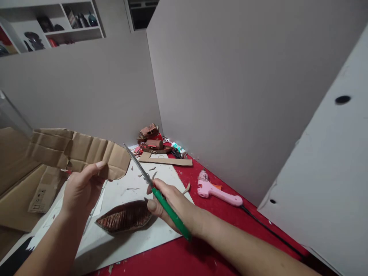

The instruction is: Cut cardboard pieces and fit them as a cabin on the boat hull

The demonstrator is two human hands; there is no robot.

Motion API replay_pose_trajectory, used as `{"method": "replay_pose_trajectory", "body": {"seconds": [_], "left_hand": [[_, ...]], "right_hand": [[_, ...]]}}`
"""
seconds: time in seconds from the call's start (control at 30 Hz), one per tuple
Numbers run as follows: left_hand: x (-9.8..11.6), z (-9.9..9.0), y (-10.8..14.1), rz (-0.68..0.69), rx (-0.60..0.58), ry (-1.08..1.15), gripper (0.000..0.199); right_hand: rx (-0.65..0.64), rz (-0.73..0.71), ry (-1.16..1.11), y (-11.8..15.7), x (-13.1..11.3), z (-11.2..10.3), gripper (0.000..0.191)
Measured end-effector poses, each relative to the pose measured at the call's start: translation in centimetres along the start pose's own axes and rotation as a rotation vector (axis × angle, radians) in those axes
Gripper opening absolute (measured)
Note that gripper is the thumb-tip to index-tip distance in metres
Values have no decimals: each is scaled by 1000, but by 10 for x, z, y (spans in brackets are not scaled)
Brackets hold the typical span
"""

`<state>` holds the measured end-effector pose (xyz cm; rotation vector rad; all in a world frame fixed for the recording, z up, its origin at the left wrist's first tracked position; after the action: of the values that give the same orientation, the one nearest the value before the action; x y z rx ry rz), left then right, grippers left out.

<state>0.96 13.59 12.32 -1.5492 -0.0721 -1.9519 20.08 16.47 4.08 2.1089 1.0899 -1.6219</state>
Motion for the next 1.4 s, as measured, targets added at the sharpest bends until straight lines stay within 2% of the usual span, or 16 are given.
{"method": "replay_pose_trajectory", "body": {"seconds": [0.13,0.3,0.43,0.6,0.77,0.87,1.1,1.23,1.4], "left_hand": [[0,0,1,41,-49,-111,25],[0,-8,-2,105,-44,-232,25],[-1,-2,1,90,-12,-113,19],[-5,11,8,68,37,170,41],[-13,9,11,20,82,200,28],[-11,5,8,27,92,178,30],[4,8,3,129,-26,136,56],[-5,9,2,90,-78,94,60],[-10,9,1,83,-124,52,57]], "right_hand": [[7,-24,25,0,-4,0,74],[17,-20,-30,1,-5,-1,66],[24,-32,-34,3,-7,1,65],[-20,-25,-89,4,-2,12,58],[29,-13,-119,5,0,12,56],[52,-11,-73,5,0,8,58],[25,1,9,4,-4,2,61],[33,-31,124,3,-7,-3,65],[17,1,217,2,-2,-6,64]]}}
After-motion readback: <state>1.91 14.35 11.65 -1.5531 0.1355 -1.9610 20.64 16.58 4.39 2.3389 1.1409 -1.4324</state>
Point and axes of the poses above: each hand's wrist, its own y-axis away from the middle knuckle, its own z-axis out of the palm, x = y × z, the point moved 8 cm from there along -y, towards the middle knuckle, and after that the axes turned 5 degrees about z, right-handed, at the moved point
